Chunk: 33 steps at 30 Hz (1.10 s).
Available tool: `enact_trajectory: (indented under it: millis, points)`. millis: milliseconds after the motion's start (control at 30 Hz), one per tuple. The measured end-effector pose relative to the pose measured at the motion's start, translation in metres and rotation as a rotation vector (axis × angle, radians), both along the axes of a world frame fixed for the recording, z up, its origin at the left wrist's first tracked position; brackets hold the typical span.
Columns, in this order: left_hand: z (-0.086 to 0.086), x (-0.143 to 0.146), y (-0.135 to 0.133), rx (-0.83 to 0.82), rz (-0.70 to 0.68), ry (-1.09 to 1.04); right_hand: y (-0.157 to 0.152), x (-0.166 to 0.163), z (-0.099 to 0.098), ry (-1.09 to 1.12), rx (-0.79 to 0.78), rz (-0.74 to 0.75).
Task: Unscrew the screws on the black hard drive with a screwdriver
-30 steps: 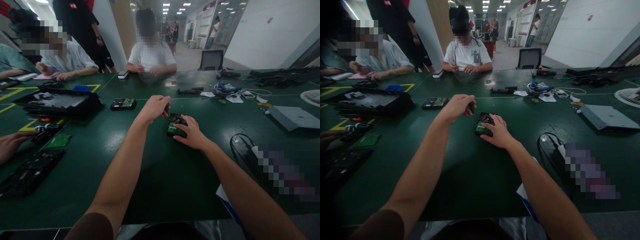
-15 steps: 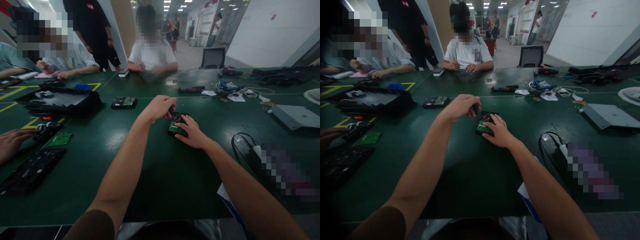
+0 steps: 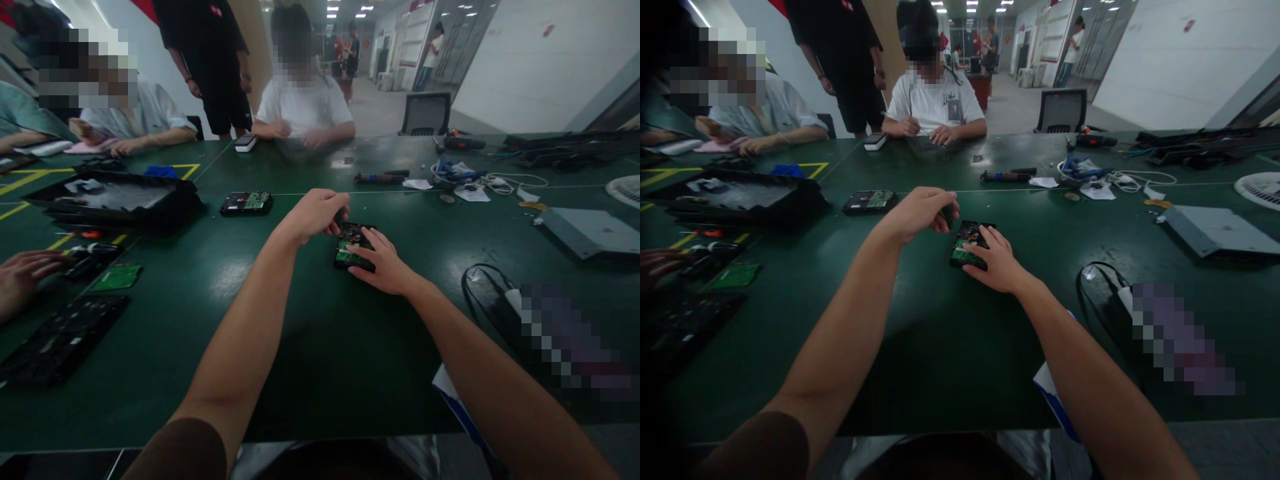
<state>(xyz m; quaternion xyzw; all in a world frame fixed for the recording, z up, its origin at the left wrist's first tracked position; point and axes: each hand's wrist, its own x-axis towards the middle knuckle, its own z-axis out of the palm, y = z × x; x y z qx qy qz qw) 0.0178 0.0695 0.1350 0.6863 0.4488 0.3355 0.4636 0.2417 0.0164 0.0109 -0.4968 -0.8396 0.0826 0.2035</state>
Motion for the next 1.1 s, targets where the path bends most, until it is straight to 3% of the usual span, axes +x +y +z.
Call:
enact_trajectory:
  millis: [1100]
  points:
    - [0.0016,-0.0003,-0.0021,-0.002,-0.037,0.017,0.0034,0.0038,-0.0066,0.015,-0.009,0.018]
